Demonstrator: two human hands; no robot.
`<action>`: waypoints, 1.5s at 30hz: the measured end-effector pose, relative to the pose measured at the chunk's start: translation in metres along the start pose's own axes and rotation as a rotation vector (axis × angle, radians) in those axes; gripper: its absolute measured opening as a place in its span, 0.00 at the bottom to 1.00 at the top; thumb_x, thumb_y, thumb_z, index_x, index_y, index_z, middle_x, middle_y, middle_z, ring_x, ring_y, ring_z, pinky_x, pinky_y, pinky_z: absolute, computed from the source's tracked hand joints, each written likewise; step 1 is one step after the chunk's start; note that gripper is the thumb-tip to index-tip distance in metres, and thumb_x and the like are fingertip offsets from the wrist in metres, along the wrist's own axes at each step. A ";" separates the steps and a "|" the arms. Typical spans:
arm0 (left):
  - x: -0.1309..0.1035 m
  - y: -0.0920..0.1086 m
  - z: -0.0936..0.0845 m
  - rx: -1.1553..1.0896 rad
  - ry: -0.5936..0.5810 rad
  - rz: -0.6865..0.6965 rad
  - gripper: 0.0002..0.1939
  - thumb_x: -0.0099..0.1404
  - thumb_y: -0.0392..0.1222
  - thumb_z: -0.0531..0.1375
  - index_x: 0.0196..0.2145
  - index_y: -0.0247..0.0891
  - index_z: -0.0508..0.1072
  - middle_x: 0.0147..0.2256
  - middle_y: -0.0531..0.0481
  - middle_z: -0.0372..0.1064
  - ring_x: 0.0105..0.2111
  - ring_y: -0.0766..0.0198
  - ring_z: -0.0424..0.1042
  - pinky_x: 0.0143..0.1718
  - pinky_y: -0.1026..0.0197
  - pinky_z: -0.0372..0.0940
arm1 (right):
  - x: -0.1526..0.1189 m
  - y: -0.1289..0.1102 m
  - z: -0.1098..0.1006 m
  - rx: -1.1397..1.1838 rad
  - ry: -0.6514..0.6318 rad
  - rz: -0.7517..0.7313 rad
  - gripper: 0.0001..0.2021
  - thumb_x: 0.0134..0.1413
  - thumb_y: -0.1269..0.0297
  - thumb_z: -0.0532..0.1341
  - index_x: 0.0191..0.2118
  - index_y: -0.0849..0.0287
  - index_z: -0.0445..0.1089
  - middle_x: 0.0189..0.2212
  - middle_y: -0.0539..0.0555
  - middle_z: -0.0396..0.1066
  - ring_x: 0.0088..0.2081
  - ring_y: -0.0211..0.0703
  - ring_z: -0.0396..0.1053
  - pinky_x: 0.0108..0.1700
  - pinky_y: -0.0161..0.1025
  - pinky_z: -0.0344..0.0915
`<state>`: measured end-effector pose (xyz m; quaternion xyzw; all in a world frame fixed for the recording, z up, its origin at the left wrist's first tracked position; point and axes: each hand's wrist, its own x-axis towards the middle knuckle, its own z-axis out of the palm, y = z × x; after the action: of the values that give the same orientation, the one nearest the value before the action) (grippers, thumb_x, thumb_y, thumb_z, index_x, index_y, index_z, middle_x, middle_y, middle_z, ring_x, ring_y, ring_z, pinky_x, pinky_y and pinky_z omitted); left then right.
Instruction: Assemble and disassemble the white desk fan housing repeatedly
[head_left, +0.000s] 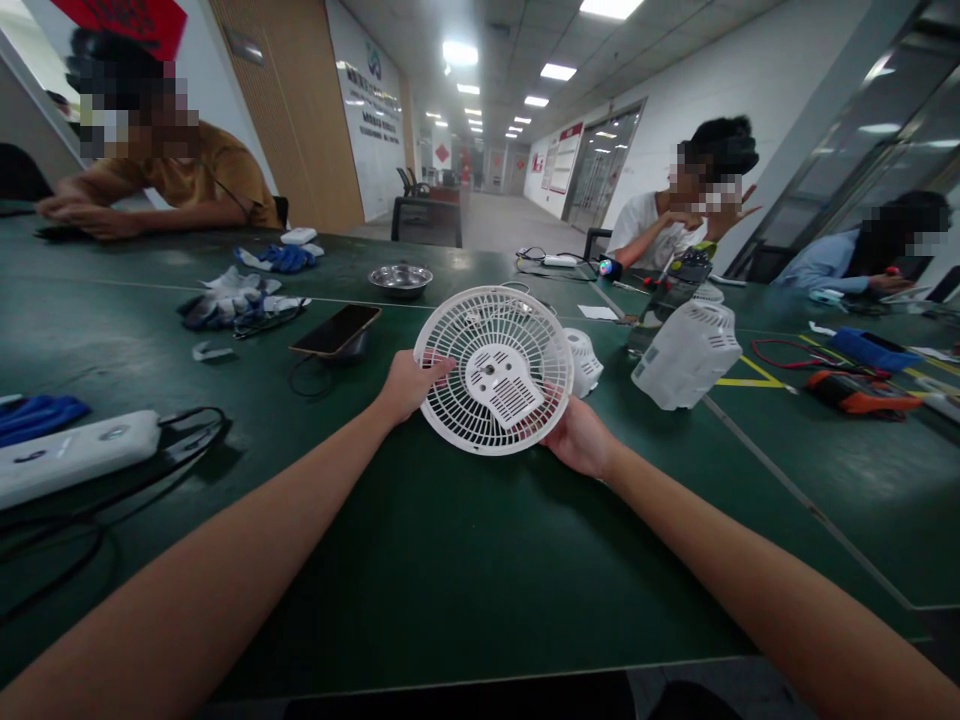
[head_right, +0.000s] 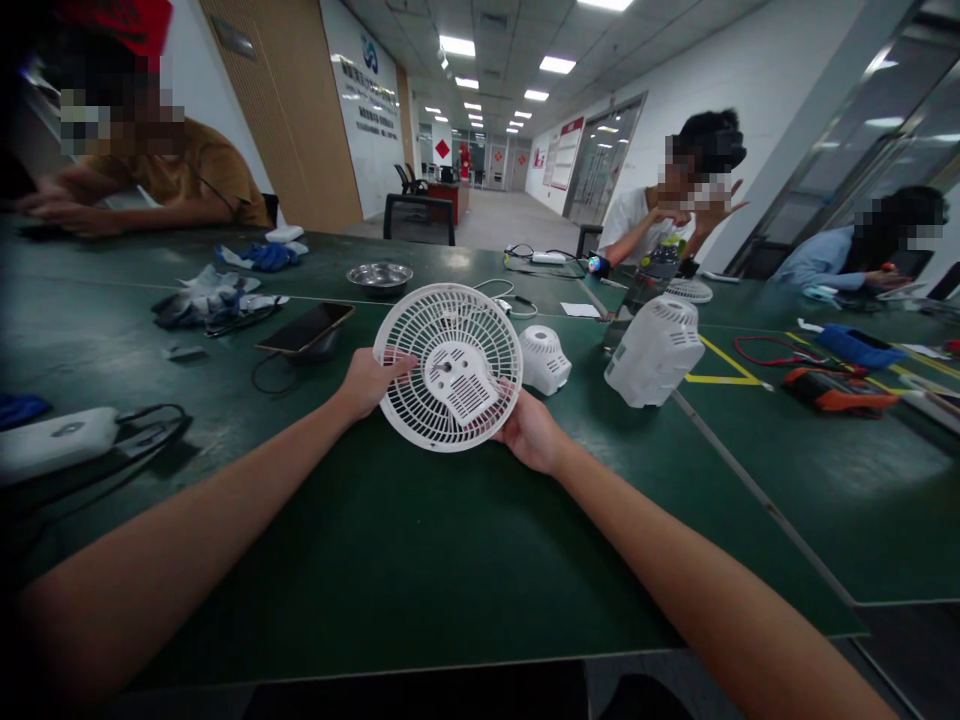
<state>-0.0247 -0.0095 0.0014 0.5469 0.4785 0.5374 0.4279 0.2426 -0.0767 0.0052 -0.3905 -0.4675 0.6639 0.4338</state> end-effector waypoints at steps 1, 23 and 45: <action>-0.001 0.000 0.000 0.015 0.021 0.031 0.07 0.58 0.39 0.72 0.32 0.34 0.79 0.30 0.45 0.77 0.32 0.55 0.77 0.38 0.53 0.73 | -0.002 0.000 0.003 0.043 -0.017 0.015 0.17 0.63 0.46 0.56 0.43 0.51 0.73 0.38 0.53 0.80 0.42 0.50 0.78 0.44 0.52 0.76; 0.010 -0.002 -0.012 -0.423 -0.346 -0.408 0.36 0.68 0.71 0.50 0.34 0.32 0.79 0.33 0.32 0.79 0.37 0.48 0.80 0.39 0.52 0.74 | -0.013 -0.012 -0.020 -0.573 0.324 -0.639 0.21 0.47 0.51 0.73 0.40 0.52 0.64 0.34 0.48 0.69 0.33 0.42 0.68 0.36 0.39 0.66; 0.009 -0.010 0.003 -0.224 -0.105 -0.219 0.06 0.62 0.36 0.67 0.37 0.32 0.80 0.33 0.44 0.80 0.30 0.62 0.78 0.35 0.60 0.74 | 0.016 -0.030 -0.096 -1.222 0.613 -0.746 0.35 0.44 0.53 0.69 0.59 0.57 0.63 0.57 0.63 0.66 0.57 0.60 0.65 0.61 0.59 0.61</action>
<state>-0.0222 0.0016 -0.0070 0.4675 0.4494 0.5084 0.5666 0.3324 -0.0292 0.0078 -0.5433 -0.7100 -0.0388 0.4463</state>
